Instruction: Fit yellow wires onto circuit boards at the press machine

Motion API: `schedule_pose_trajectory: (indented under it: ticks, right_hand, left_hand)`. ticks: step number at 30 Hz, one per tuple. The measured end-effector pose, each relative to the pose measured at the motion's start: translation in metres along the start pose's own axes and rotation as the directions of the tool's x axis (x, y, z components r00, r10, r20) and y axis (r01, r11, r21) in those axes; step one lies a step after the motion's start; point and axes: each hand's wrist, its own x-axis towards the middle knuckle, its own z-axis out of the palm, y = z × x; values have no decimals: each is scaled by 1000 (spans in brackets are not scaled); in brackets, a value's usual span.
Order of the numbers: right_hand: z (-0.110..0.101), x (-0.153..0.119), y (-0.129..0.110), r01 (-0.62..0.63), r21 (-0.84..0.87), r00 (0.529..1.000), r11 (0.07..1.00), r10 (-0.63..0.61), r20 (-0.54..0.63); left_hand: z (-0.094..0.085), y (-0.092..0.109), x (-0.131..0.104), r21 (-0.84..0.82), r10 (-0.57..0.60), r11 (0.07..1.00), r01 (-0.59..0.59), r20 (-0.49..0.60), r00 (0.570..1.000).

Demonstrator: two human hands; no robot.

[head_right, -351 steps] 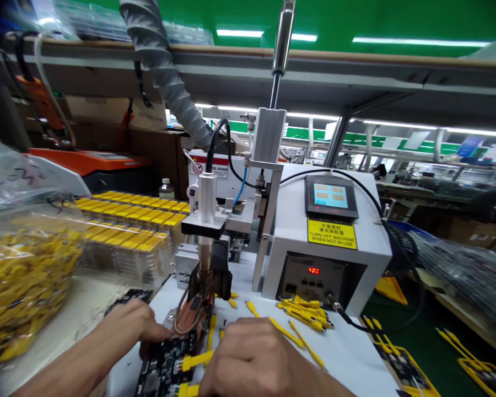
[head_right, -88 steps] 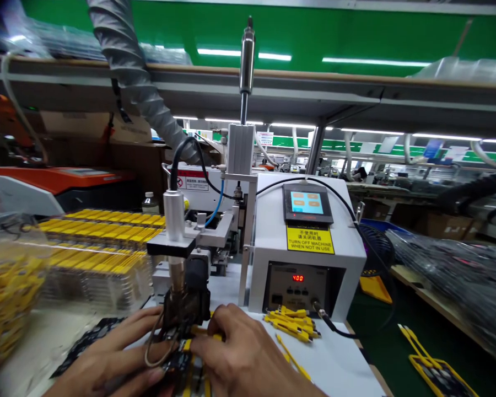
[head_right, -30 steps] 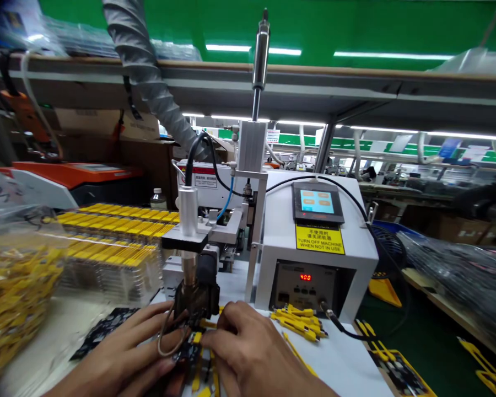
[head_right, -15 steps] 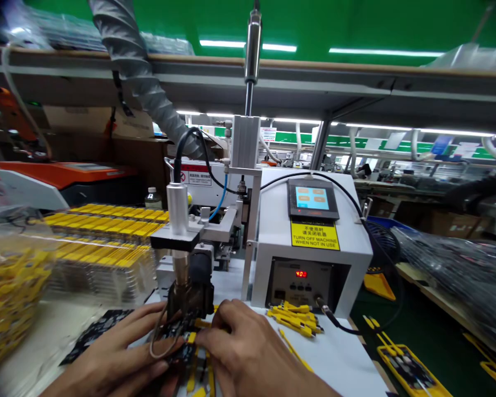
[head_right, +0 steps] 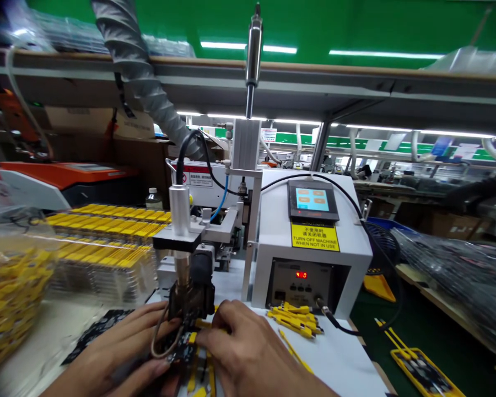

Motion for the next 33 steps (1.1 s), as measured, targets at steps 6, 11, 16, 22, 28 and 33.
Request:
schedule_pose_trajectory:
  ticks: [6, 11, 16, 22, 28, 33]
  right_hand:
    - [-5, 3, -2, 3, 28, 1000, 1000, -3, -2]
    - [-5, 0, 0, -17, 21, 999, 1000, 16, 40]
    - [-3, 0, 0, -17, -2, 999, 1000, 17, 30]
    - [-5, 2, -1, -12, -23, 998, 1000, 13, 60]
    - [-4, 2, -2, 17, -50, 1000, 999, -16, 17]
    - [-3, 1, -1, 21, -59, 999, 998, -20, 30]
  left_hand:
    - [-2, 0, 1, 22, -18, 1000, 18, 7, 1000]
    - [1, -1, -2, -6, -26, 1000, 26, 17, 1000]
    - [6, -5, -8, -9, -36, 999, 37, 23, 999]
    - [3, -3, -5, -28, -23, 999, 24, 31, 999]
    - [1, 0, -3, -25, -51, 998, 51, 32, 998]
    - [1, 0, -4, -25, -65, 998, 66, 31, 997]
